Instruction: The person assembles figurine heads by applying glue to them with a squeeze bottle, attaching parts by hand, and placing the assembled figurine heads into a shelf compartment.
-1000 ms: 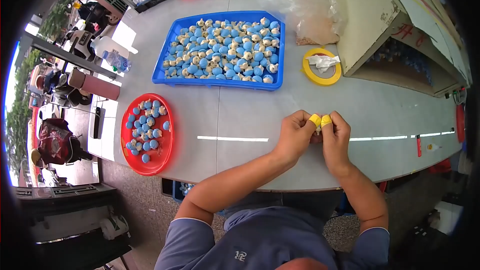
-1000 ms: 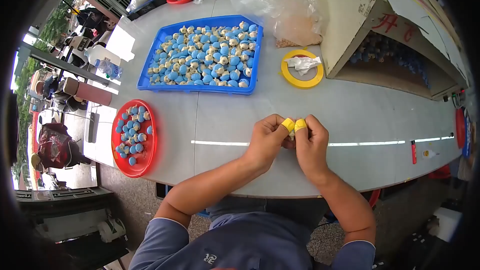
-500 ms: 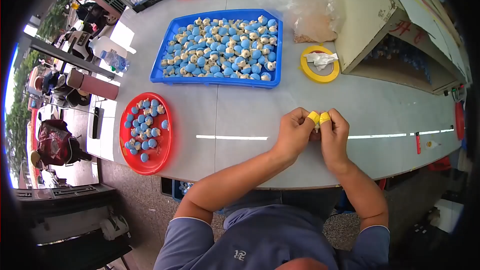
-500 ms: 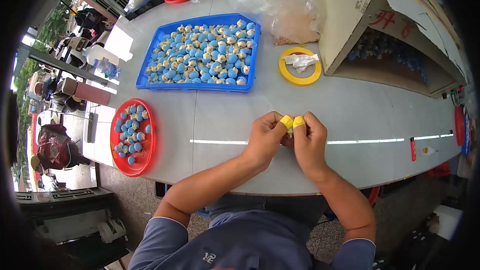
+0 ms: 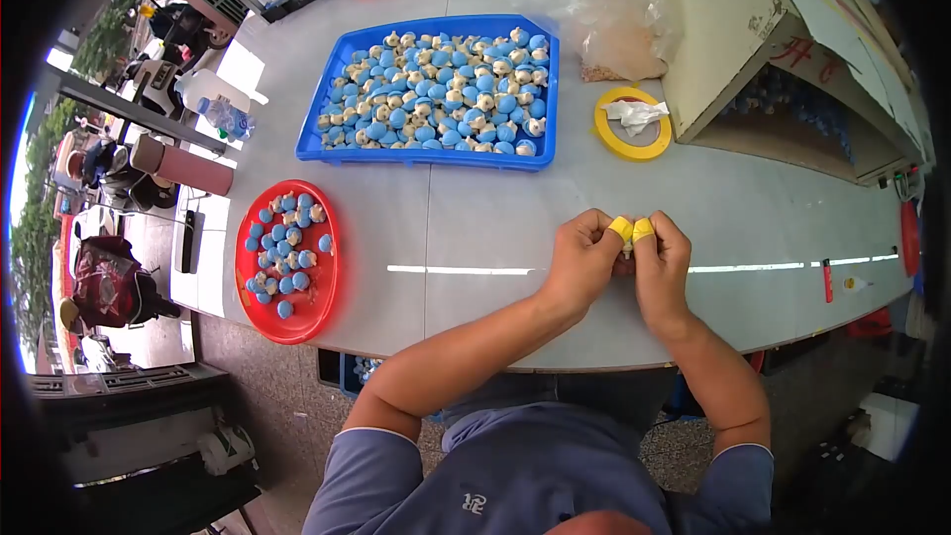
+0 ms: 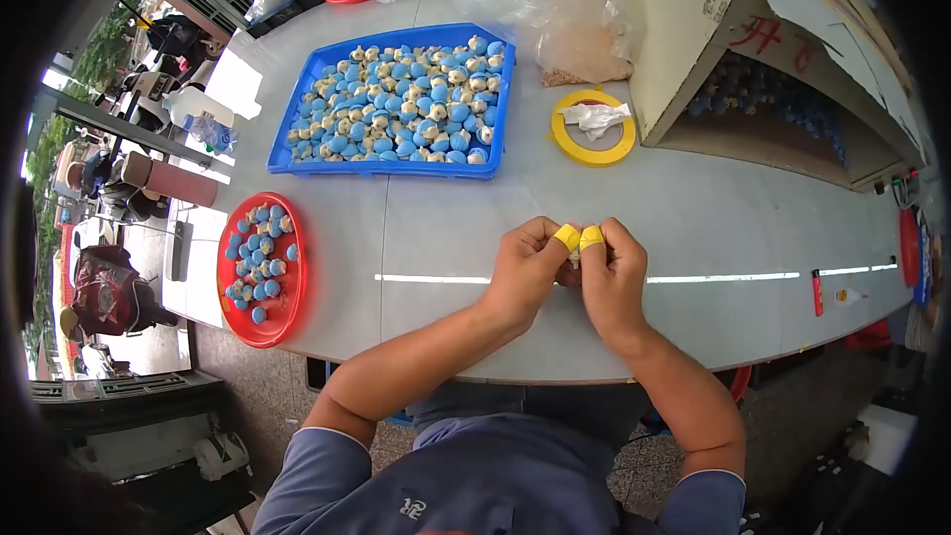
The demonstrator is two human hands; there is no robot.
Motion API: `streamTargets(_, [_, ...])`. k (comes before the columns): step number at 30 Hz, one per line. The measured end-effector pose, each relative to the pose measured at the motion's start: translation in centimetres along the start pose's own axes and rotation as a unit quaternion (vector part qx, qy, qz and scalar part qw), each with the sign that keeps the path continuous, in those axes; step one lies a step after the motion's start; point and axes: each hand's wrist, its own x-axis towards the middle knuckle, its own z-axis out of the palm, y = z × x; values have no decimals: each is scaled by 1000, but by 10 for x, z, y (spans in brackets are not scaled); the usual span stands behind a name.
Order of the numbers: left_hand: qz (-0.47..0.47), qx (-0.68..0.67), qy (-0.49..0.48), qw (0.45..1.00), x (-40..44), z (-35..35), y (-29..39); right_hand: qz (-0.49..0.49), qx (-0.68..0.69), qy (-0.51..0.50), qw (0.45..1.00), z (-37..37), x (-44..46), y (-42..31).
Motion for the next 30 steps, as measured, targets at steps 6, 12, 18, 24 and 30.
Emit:
streamTargets(6, [3,-5,-9,1000,1,-1,-2,-1,5,1,1000,1,0,0])
streamTargets(12, [6,-16,-16,1000,3,-3,-6,-1,7,-1,1000,0,0,2])
streamTargets(18, [7,-2,-11,1000,3,-2,-5,7,2,-4,1000,-1,0,-1])
streamTargets(24, [4,-7,-7,1000,3,-2,-5,8,28,-1,1000,1,0,0])
streamTargets(30, [3,-4,-9,1000,2,-2,-4,10,26,-2,1000,1,0,-2])
